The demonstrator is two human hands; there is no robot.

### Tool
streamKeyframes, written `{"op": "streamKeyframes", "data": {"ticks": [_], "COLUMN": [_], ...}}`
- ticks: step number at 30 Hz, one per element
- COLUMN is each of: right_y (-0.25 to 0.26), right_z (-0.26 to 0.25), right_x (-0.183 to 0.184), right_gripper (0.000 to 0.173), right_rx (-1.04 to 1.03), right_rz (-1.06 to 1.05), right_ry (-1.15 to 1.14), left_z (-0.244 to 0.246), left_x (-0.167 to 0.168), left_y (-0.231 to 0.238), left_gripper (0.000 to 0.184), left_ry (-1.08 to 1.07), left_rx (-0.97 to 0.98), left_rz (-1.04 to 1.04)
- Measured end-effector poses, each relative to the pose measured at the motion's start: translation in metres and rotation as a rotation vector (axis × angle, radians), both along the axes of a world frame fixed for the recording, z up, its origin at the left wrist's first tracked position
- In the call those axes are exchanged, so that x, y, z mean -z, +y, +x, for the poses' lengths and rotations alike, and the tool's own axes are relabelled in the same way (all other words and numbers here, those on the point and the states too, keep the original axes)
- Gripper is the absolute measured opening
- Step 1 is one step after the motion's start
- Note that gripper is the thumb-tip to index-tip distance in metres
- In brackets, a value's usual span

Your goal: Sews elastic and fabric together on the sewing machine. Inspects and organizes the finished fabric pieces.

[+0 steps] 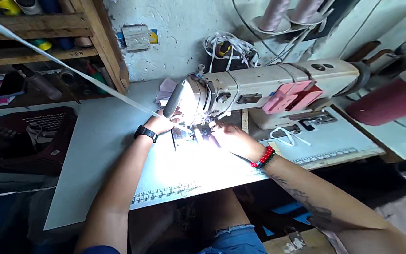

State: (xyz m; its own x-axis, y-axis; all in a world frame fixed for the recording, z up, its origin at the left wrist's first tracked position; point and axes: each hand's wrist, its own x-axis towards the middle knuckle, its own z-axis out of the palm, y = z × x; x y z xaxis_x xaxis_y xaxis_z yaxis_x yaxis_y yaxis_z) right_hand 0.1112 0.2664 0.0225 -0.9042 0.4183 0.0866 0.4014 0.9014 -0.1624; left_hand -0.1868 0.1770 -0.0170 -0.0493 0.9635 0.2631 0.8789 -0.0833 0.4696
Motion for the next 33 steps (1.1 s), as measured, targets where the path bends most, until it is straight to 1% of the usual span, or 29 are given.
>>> {"op": "streamKeyframes", "data": {"ticks": [2, 3, 6, 7, 10, 11, 12, 13, 14, 15, 16, 17, 18, 19, 20, 21, 22, 24, 25, 26, 27, 28, 29, 30, 31, 32, 33], "right_y": [0.005, 0.007, 0.01, 0.011, 0.021, 0.022, 0.021, 0.021, 0.022, 0.02, 0.012, -0.002, -0.018, -0.032, -0.044, -0.055, -0.065, -0.077, -0.082, -0.089, -0.104, -0.125, -0.147, -0.167, -0.18, -0.183, -0.176], "right_z": [-0.018, -0.027, -0.049, -0.054, -0.061, -0.055, -0.046, -0.033, -0.019, -0.004, 0.011, 0.022, 0.03, 0.032, 0.027, 0.014, -0.004, -0.047, -0.066, -0.079, -0.085, -0.082, -0.071, -0.055, -0.04, -0.028, -0.021], "right_x": [0.0, 0.001, -0.004, -0.007, -0.008, -0.007, -0.008, -0.007, -0.002, 0.002, 0.003, 0.0, -0.003, -0.002, 0.0, 0.0, -0.003, -0.005, -0.002, 0.002, 0.004, 0.003, -0.001, -0.007, -0.013, -0.019, -0.024], "right_gripper": [0.026, 0.025, 0.032, 0.033, 0.039, 0.038, 0.033, 0.027, 0.025, 0.029, 0.033, 0.034, 0.03, 0.022, 0.019, 0.021, 0.023, 0.033, 0.035, 0.032, 0.024, 0.018, 0.017, 0.016, 0.013, 0.012, 0.016], "right_rx": [-0.021, -0.014, 0.036, 0.034, -0.004, 0.001, -0.007, -0.037, -0.091, -0.134, -0.145, -0.15, -0.199, -0.336, -0.477, -0.581, -0.639, -0.663, -0.654, -0.638, -0.617, -0.612, -0.638, -0.688, -0.744, -0.786, -0.779], "right_rz": [-0.011, -0.037, -0.188, -0.209, -0.194, -0.189, -0.169, -0.131, -0.096, -0.062, -0.083, -0.164, -0.229, -0.21, -0.149, -0.089, -0.047, -0.005, -0.004, -0.006, -0.026, -0.092, -0.195, -0.297, -0.368, -0.42, -0.458], "right_ry": [-0.033, -0.046, -0.109, -0.149, -0.298, -0.273, -0.21, -0.127, -0.031, 0.01, 0.002, -0.002, 0.05, 0.16, 0.267, 0.348, 0.39, 0.425, 0.4, 0.338, 0.239, 0.119, 0.012, -0.056, -0.077, -0.037, 0.054], "left_z": [-0.006, -0.007, -0.004, -0.002, 0.003, 0.005, 0.008, 0.011, 0.016, 0.024, 0.034, 0.044, 0.054, 0.063, 0.07, 0.073, 0.074, 0.067, 0.062, 0.056, 0.048, 0.039, 0.033, 0.031, 0.033, 0.041, 0.05], "left_x": [0.006, 0.007, 0.005, 0.005, 0.008, 0.008, 0.006, 0.005, 0.001, -0.004, -0.01, -0.015, -0.02, -0.024, -0.03, -0.038, -0.047, -0.062, -0.068, -0.071, -0.072, -0.073, -0.073, -0.072, -0.068, -0.065, -0.06], "left_y": [0.007, 0.009, 0.01, 0.01, 0.005, -0.002, -0.012, -0.027, -0.048, -0.074, -0.102, -0.132, -0.161, -0.187, -0.211, -0.231, -0.247, -0.268, -0.273, -0.276, -0.276, -0.273, -0.269, -0.263, -0.254, -0.243, -0.23], "left_gripper": [0.035, 0.034, 0.033, 0.033, 0.04, 0.041, 0.039, 0.039, 0.039, 0.037, 0.037, 0.037, 0.036, 0.034, 0.031, 0.028, 0.029, 0.039, 0.038, 0.034, 0.029, 0.024, 0.023, 0.024, 0.022, 0.021, 0.019], "left_ry": [-0.018, -0.016, -0.018, -0.018, 0.025, 0.071, 0.131, 0.2, 0.251, 0.278, 0.284, 0.257, 0.198, 0.121, 0.059, 0.021, 0.016, 0.137, 0.217, 0.271, 0.299, 0.293, 0.257, 0.217, 0.185, 0.168, 0.166], "left_rx": [-0.004, -0.013, -0.054, -0.077, -0.173, -0.201, -0.223, -0.238, -0.228, -0.201, -0.154, -0.094, -0.031, 0.023, 0.065, 0.084, 0.065, -0.08, -0.2, -0.34, -0.472, -0.57, -0.625, -0.626, -0.577, -0.486, -0.365], "left_rz": [0.02, 0.022, 0.01, 0.008, -0.033, -0.046, -0.046, -0.05, -0.05, -0.073, -0.107, -0.14, -0.142, -0.138, -0.143, -0.167, -0.206, -0.269, -0.305, -0.35, -0.371, -0.369, -0.365, -0.354, -0.335, -0.309, -0.254]}}
